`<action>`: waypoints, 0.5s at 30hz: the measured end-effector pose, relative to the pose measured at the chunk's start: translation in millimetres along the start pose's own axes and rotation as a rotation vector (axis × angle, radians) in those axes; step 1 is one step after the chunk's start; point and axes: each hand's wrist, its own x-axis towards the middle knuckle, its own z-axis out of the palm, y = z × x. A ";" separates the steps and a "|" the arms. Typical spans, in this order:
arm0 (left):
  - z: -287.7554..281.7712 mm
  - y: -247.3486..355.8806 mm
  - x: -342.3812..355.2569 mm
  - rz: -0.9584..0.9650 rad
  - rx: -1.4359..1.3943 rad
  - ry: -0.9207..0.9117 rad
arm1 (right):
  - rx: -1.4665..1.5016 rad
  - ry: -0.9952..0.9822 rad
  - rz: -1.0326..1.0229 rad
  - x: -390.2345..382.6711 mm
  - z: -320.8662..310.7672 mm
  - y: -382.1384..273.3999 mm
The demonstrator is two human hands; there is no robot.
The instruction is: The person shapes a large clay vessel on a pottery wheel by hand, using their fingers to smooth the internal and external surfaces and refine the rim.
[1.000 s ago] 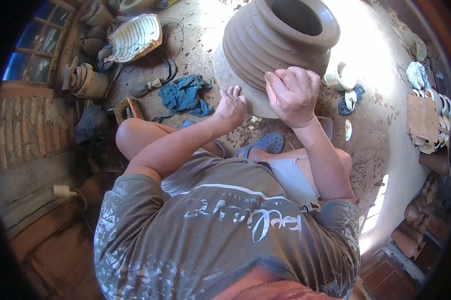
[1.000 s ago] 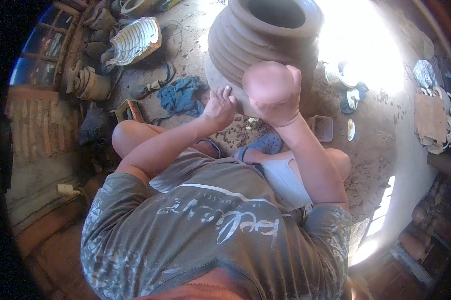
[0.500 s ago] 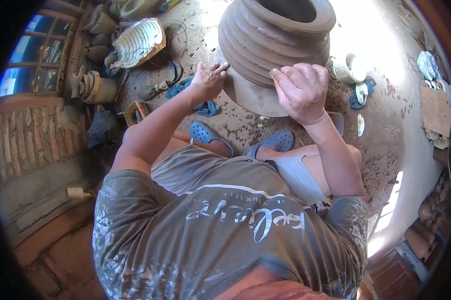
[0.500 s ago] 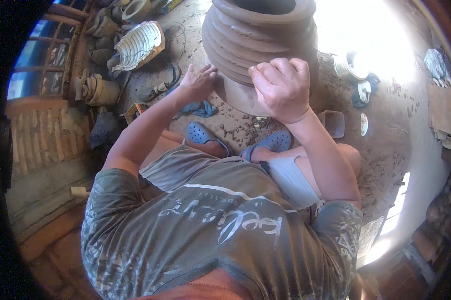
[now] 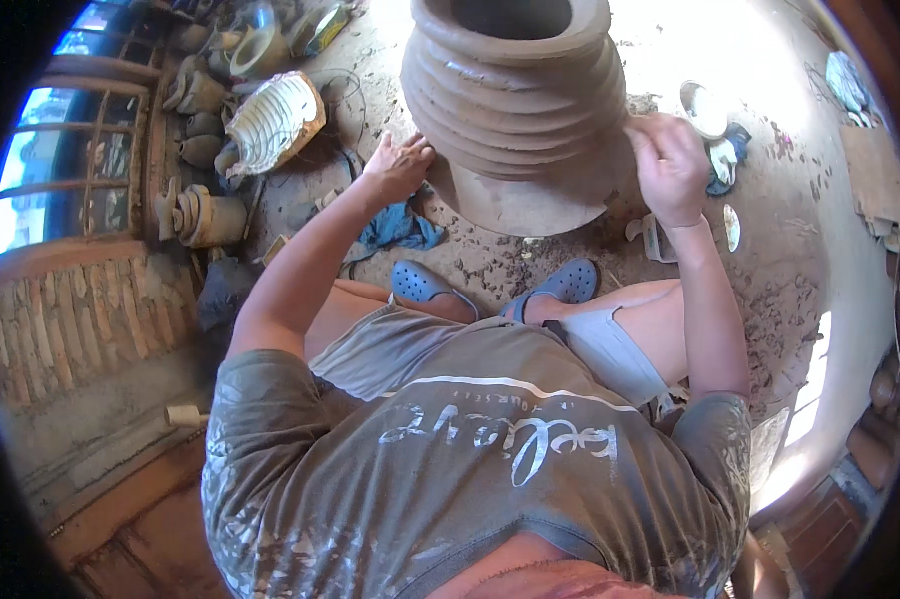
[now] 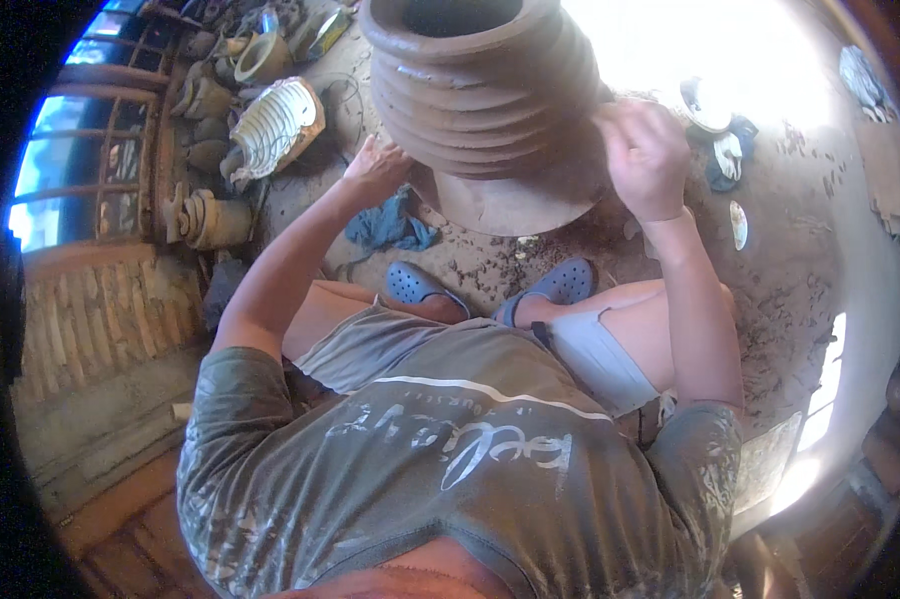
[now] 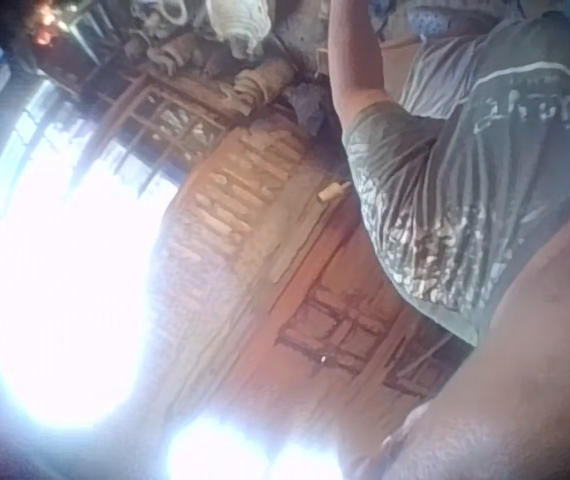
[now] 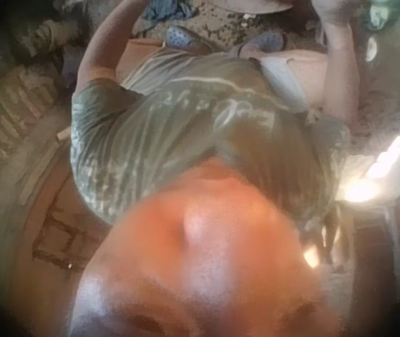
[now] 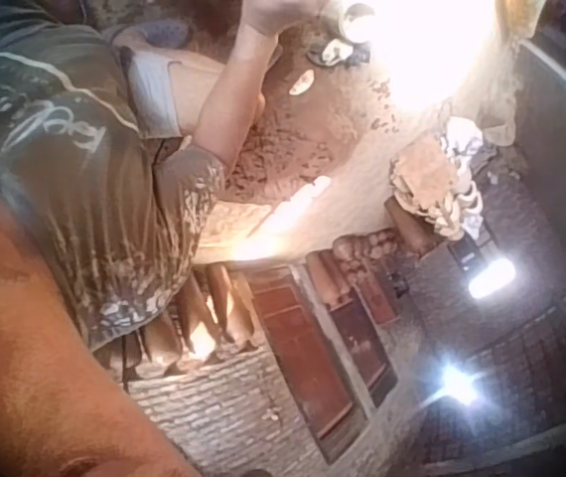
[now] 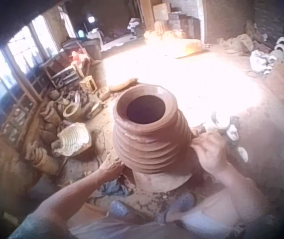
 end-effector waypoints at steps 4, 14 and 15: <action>-3.9 12.1 -6.7 0.014 -0.109 0.004 | 0.702 0.196 0.721 -17.5 13.1 -25.8; 10.1 100.2 -30.6 0.080 -0.142 0.047 | 0.840 0.001 1.205 13.6 15.3 -40.1; 20.4 111.1 -32.5 0.094 -0.099 0.136 | 0.849 0.006 1.217 14.2 14.8 -40.6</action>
